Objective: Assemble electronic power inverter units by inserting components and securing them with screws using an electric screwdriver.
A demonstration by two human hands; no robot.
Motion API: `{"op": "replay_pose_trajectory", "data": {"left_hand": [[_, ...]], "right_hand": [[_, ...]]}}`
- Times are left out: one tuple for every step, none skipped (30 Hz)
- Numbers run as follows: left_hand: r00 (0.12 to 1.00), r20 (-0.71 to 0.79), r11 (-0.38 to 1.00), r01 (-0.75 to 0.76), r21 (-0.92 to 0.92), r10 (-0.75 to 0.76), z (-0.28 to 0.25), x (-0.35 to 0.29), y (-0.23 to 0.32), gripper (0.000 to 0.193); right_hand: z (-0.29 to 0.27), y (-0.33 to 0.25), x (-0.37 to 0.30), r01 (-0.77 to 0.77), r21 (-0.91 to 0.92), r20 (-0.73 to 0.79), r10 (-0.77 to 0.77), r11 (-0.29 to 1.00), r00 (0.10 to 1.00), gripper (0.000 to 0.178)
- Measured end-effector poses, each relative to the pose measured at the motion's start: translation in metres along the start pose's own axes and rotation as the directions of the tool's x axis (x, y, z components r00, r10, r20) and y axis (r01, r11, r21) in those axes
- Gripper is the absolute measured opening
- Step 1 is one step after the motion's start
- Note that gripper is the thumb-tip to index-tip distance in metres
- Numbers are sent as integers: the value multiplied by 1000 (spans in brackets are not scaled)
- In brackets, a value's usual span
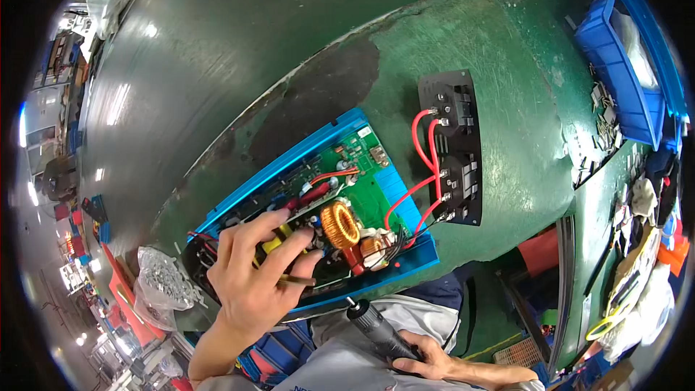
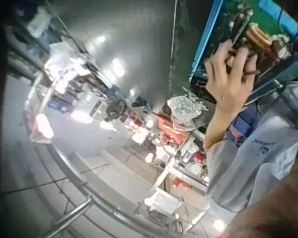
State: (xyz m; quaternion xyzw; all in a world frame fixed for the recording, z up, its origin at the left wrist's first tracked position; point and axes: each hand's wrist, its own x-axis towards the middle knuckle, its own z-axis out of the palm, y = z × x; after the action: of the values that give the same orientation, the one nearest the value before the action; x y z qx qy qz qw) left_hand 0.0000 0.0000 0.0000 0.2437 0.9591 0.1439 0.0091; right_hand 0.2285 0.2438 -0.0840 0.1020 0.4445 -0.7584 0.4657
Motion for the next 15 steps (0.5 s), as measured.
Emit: {"op": "replay_pose_trajectory", "data": {"left_hand": [[998, -55, 999, -31, 4, 32, 1, 2, -1, 30], [992, -112, 998, -59, 9, 60, 2, 3, -3, 27], [990, -126, 998, -56, 10, 56, 3, 3, -3, 25], [990, -126, 998, -60, 3, 60, 4, 4, -3, 25], [990, -130, 999, -49, -1, 49, 6, 4, -2, 24], [991, -131, 999, -37, -2, 36, 6, 4, -2, 24], [991, -127, 999, -37, -4, 36, 7, 4, -2, 24], [991, -130, 999, -39, 0, 39, 8, 4, -2, 23], [990, -134, 999, -40, 4, 40, 9, 3, -1, 22], [991, -130, 999, -37, 3, 37, 9, 2, 0, 22], [990, -132, 999, -40, 11, 41, 10, 1, -1, 21], [990, -133, 999, -42, 19, 45, 9, 2, 0, 20], [991, -130, 999, -32, 21, 35, 8, 1, -1, 20], [991, -131, 1000, -29, 11, 30, 9, 0, -2, 21], [991, -131, 1000, -22, 1, 22, 10, -1, -4, 21]], "right_hand": [[1, -2, 0, 31, -27, 1, -31, 999, 1000, 36], [2, -5, 0, 61, -57, 5, -60, 997, 998, 36], [6, -2, 2, 118, -4, -19, -118, 993, 993, 37], [5, -1, 1, 117, -5, -27, -117, 993, 993, 37], [4, 0, 1, 134, -25, -34, -135, 991, 990, 37], [4, 1, 1, 149, -43, -38, -151, 988, 988, 37], [2, 3, 1, 147, -40, -40, -149, 988, 988, 37], [1, 5, 0, 139, -43, -28, -140, 989, 990, 37], [-1, 6, -1, 129, -46, -15, -130, 990, 991, 38], [-1, 7, -2, 126, -44, -15, -126, 991, 992, 38], [-2, 7, -2, 116, -59, -10, -117, 991, 993, 38], [-2, 4, -2, 107, -75, -5, -107, 991, 994, 37], [-2, 3, -1, 100, -75, 3, -100, 992, 995, 37], [-1, 3, 0, 117, -59, 0, -117, 991, 993, 37], [-1, 3, 1, 130, -42, -2, -131, 991, 991, 37]]}}
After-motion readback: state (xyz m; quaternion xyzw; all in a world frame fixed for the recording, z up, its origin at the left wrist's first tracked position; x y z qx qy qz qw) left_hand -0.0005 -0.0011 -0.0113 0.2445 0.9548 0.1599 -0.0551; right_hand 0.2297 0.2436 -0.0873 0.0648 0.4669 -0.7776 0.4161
